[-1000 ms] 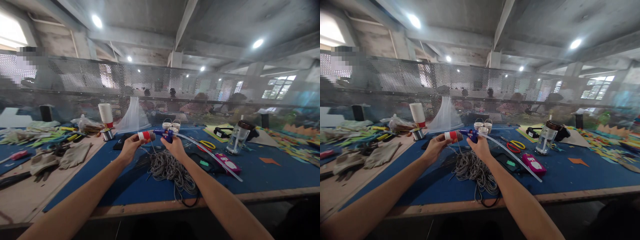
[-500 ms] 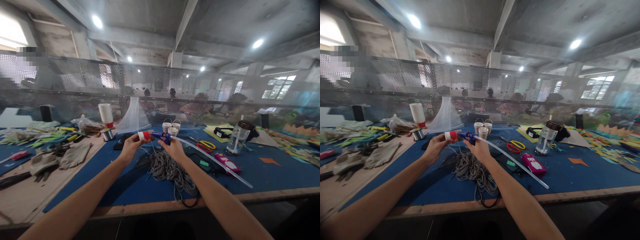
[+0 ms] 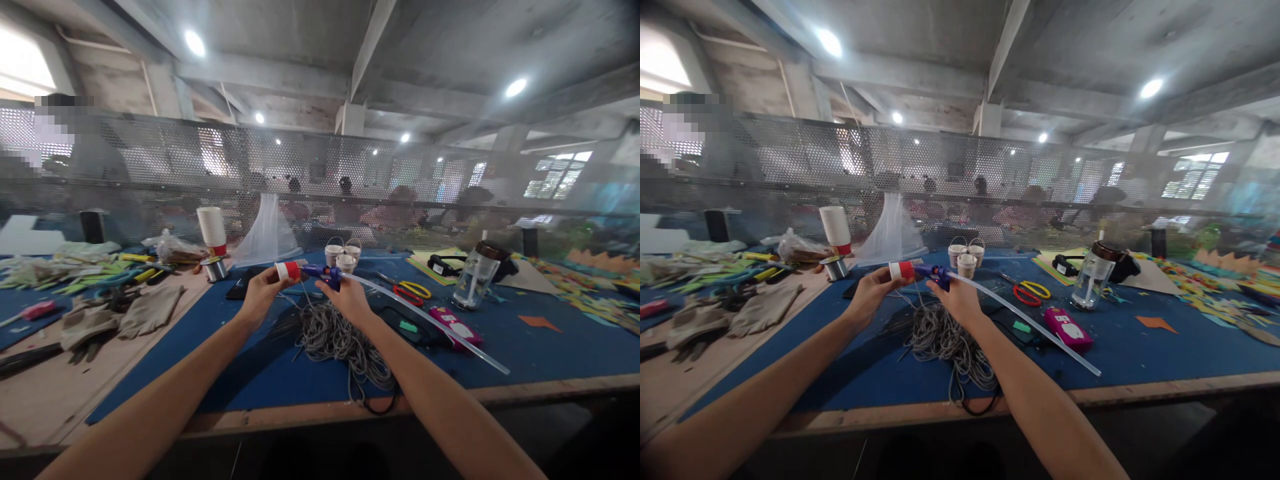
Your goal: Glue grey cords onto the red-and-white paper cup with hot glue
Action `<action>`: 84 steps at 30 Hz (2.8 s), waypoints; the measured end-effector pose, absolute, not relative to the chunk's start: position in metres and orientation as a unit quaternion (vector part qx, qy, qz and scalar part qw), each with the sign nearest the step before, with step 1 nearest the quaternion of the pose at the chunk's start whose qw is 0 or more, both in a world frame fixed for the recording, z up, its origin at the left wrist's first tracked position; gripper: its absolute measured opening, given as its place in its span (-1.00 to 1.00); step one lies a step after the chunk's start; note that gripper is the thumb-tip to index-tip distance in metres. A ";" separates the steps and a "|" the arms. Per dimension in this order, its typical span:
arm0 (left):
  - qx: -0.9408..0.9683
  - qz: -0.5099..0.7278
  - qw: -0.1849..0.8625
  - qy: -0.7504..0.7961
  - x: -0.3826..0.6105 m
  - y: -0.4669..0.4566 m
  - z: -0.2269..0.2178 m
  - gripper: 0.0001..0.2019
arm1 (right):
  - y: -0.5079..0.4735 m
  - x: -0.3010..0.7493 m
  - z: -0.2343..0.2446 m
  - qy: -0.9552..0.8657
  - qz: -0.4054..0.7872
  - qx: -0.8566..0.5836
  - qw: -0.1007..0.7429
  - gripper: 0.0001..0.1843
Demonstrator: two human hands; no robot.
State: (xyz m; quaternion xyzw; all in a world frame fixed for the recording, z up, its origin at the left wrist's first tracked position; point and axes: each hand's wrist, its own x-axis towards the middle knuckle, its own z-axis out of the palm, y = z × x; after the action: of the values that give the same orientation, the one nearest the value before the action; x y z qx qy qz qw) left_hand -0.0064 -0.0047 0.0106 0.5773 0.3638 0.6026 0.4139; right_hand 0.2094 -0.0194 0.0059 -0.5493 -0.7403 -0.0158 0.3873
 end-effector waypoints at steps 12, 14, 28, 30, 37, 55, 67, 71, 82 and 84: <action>0.592 0.601 0.400 0.357 -0.008 -0.003 0.008 -0.62 | -0.019 0.210 0.004 -0.744 -0.030 -0.553 0.374 -0.43; 0.593 0.602 0.399 0.357 -0.008 -0.003 0.008 -0.62 | -0.019 0.210 0.004 -0.742 -0.031 -0.554 0.376 -0.43; 0.585 0.606 0.406 0.356 -0.007 -0.004 0.010 -0.63 | -0.014 0.212 -0.003 -0.752 -0.012 -0.482 0.449 -0.49; 0.583 0.608 0.402 0.358 -0.007 -0.003 0.010 -0.63 | -0.013 0.213 -0.005 -0.751 -0.012 -0.479 0.455 -0.48; 0.584 0.610 0.395 0.362 -0.007 -0.004 0.009 -0.63 | -0.016 0.213 -0.001 -0.750 -0.006 -0.492 0.441 -0.49; 0.584 0.609 0.401 0.358 -0.008 -0.002 0.008 -0.60 | -0.018 0.212 0.003 -0.746 -0.021 -0.525 0.409 -0.47; 0.582 0.609 0.397 0.363 -0.008 -0.002 0.009 -0.64 | -0.019 0.212 0.005 -0.748 -0.027 -0.527 0.401 -0.46; 0.582 0.610 0.399 0.362 -0.008 -0.001 0.008 -0.63 | -0.018 0.212 0.004 -0.752 -0.035 -0.518 0.406 -0.46; 0.585 0.609 0.400 0.356 -0.009 -0.002 0.008 -0.61 | -0.017 0.213 0.002 -0.751 -0.035 -0.522 0.403 -0.46; 0.581 0.611 0.400 0.359 -0.009 -0.001 0.007 -0.61 | -0.017 0.213 0.002 -0.751 -0.039 -0.521 0.403 -0.46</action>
State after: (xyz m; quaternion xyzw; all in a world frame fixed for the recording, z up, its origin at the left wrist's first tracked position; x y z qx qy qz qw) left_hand -0.0087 -0.0012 0.0072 0.5813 0.3595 0.6106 0.4002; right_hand 0.2126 -0.0165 0.0018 -0.5214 -0.7512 -0.0386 0.4031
